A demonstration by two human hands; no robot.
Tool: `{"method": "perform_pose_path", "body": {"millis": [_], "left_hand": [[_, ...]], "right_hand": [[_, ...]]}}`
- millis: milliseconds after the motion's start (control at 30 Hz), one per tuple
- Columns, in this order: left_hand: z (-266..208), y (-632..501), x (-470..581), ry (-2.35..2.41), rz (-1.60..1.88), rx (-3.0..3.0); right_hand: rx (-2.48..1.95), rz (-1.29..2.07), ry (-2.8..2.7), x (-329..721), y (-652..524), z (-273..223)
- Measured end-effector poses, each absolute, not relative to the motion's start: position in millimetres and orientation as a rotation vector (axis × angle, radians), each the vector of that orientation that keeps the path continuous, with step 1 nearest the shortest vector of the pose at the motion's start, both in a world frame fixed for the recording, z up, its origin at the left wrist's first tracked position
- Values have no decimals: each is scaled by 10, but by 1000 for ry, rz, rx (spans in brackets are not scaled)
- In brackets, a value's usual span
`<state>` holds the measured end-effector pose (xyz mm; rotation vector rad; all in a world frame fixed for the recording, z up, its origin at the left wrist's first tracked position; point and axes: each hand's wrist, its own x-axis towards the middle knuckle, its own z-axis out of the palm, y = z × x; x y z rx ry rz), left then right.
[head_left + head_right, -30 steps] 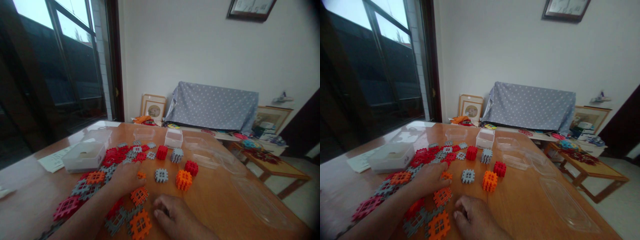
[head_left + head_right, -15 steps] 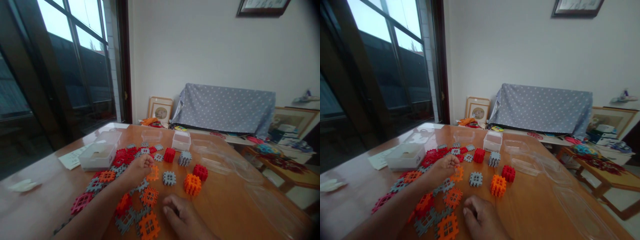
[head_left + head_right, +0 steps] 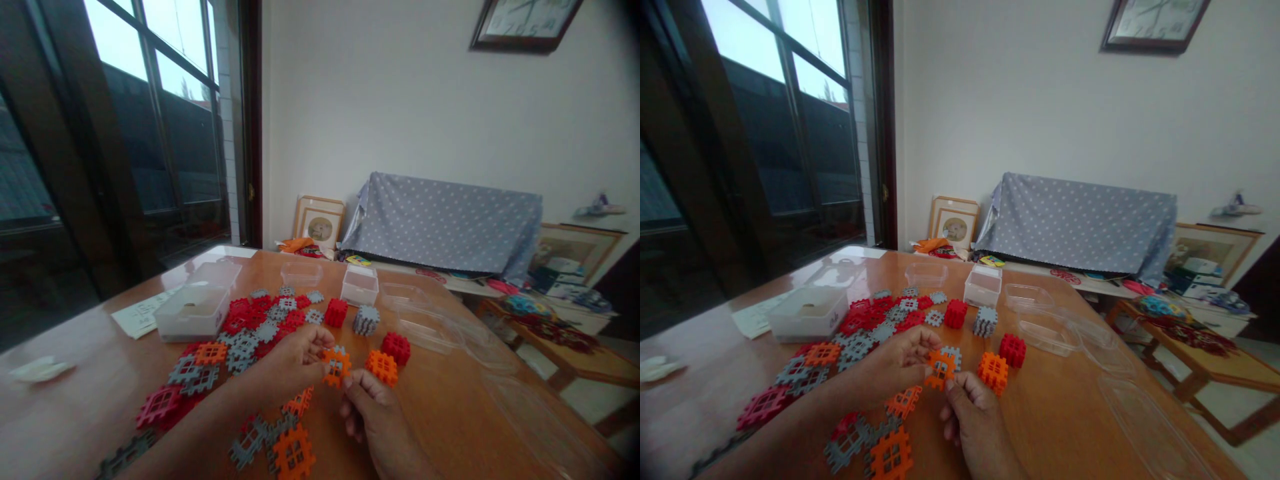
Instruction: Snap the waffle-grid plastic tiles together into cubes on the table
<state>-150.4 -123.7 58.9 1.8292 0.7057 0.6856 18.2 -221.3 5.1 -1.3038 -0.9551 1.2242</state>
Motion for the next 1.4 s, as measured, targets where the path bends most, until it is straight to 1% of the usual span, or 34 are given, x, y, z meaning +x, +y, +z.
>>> {"method": "perform_pose_path", "body": {"millis": [133, 300, 700, 1000, 1267, 1400], "left_hand": [[525, -1213, -1581, 740, 691, 2152], [571, -1248, -1583, 734, 677, 2339], [614, -1235, -1556, 771, 657, 2392], [528, -1201, -1561, 830, 669, 2387], [617, -1228, -1549, 857, 601, 2476], [594, -1182, -1532, 955, 655, 2492]], "right_hand": [[-1315, 1223, -921, 183, -2212, 70], [-1282, 1245, -882, 188, -2210, 37], [-1205, 1314, -773, 172, -2234, 115], [-1184, 1316, -774, 174, -2221, 102], [-1186, 1300, -749, 182, -2220, 101], [-1204, 1308, -705, 193, -2208, 89]]}}
